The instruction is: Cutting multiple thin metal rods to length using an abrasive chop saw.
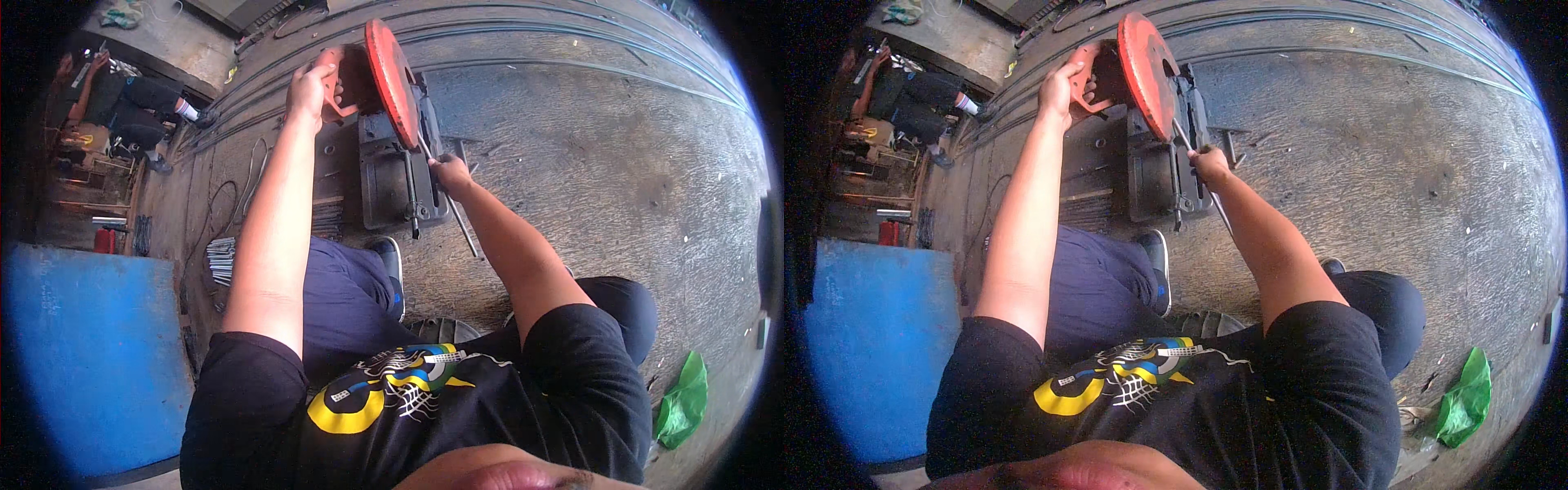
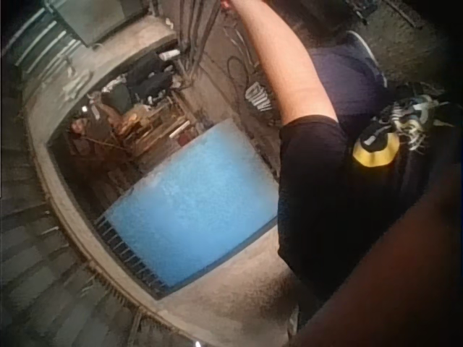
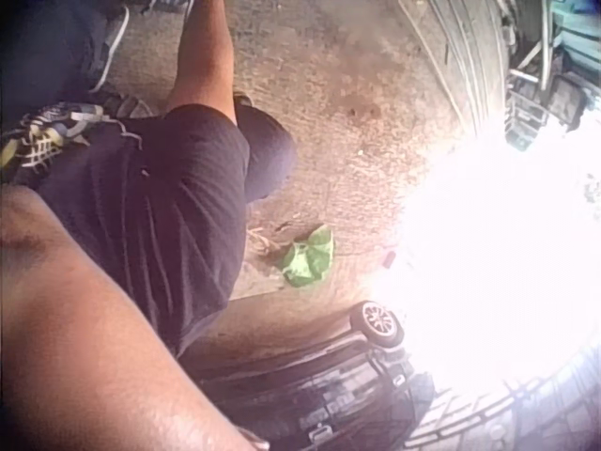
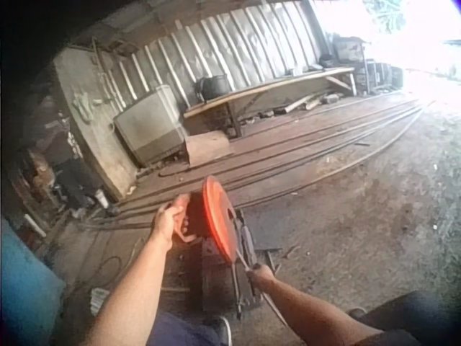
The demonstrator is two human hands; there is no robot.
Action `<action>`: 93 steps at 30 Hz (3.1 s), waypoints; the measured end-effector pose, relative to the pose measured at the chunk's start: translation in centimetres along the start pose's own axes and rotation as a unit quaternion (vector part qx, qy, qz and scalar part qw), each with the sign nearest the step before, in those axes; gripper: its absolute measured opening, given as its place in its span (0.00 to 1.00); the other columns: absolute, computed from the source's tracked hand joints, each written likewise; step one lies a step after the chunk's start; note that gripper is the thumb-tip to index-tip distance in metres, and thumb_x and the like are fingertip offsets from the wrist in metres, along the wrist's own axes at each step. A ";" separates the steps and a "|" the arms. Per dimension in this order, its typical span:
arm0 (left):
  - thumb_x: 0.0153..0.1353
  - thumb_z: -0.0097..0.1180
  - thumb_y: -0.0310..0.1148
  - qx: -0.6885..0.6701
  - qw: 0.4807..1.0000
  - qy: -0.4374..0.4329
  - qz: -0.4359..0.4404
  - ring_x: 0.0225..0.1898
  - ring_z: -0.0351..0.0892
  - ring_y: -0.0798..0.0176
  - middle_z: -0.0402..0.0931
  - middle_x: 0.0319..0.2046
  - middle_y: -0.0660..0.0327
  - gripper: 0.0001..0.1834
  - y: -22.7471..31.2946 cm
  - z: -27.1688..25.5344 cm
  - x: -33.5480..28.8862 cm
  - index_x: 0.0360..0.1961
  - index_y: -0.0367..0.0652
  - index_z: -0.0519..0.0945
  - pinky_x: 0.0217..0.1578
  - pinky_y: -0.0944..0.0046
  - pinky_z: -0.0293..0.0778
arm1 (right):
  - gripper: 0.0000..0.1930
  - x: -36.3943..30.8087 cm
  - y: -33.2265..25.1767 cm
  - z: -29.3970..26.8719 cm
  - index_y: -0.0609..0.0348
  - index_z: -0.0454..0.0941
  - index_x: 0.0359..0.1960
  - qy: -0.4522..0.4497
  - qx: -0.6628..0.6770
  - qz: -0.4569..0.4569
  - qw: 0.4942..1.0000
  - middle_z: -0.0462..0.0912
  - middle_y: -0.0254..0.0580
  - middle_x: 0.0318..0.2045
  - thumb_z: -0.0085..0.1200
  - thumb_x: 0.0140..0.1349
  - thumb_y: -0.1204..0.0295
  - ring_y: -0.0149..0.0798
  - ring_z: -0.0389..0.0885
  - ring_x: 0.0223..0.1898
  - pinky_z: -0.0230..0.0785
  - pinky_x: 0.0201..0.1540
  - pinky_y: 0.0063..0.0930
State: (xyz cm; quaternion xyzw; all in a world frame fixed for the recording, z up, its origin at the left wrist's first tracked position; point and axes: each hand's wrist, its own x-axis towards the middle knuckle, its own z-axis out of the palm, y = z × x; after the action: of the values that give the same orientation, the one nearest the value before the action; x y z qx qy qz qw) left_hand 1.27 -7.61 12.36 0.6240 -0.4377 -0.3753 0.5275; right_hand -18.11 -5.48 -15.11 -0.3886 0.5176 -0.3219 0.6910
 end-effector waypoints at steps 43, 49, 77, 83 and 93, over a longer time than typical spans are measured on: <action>0.55 0.53 0.34 -0.008 1.000 0.005 -0.019 0.23 0.76 0.62 0.74 0.26 0.57 0.15 0.0 0.0 0.0 0.40 0.35 0.73 0.21 0.63 0.74 | 0.19 2.2 -7.2 -6.7 0.49 0.78 0.48 0.135 -0.424 -0.036 0.895 0.77 0.44 0.51 0.45 0.59 0.56 0.49 0.72 0.56 0.51 0.60 0.58; 0.55 0.52 0.35 -0.003 1.000 -0.011 -0.011 0.24 0.76 0.62 0.74 0.27 0.57 0.15 0.2 0.0 -0.1 0.40 0.36 0.73 0.22 0.63 0.74 | 0.19 3.0 -6.2 -5.6 0.54 0.78 0.46 0.110 -0.387 -0.087 0.911 0.78 0.51 0.48 0.45 0.61 0.56 0.51 0.74 0.53 0.65 0.53 0.44; 0.56 0.52 0.35 0.002 1.000 -0.003 -0.014 0.23 0.76 0.62 0.74 0.27 0.57 0.16 -0.3 -0.2 0.5 0.43 0.36 0.72 0.22 0.63 0.73 | 0.09 2.4 -1.7 -2.6 0.61 0.71 0.24 0.055 0.202 0.097 0.973 0.70 0.36 0.17 0.56 0.59 0.73 0.32 0.66 0.14 0.59 0.16 0.27; 0.56 0.51 0.35 -0.007 1.000 -0.010 -0.014 0.23 0.76 0.62 0.74 0.27 0.57 0.16 -0.1 0.0 0.2 0.42 0.36 0.72 0.22 0.63 0.73 | 0.10 2.6 -0.7 -2.2 0.60 0.72 0.25 0.049 0.186 0.099 0.976 0.70 0.36 0.18 0.51 0.63 0.69 0.33 0.64 0.13 0.57 0.15 0.25; 0.55 0.52 0.35 0.005 1.000 0.003 -0.013 0.24 0.77 0.62 0.75 0.27 0.57 0.15 0.0 0.1 0.0 0.39 0.34 0.74 0.23 0.62 0.74 | 0.11 1.3 -0.5 -2.0 0.56 0.76 0.32 -0.035 0.116 0.114 0.986 0.71 0.33 0.21 0.44 0.66 0.64 0.29 0.62 0.15 0.56 0.17 0.26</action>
State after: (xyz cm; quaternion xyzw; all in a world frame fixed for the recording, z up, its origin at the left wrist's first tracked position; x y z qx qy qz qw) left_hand 1.17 -7.63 12.36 0.6331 -0.4297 -0.3785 0.5208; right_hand -19.70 -7.21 -15.64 -0.2554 0.4927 -0.2853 0.7814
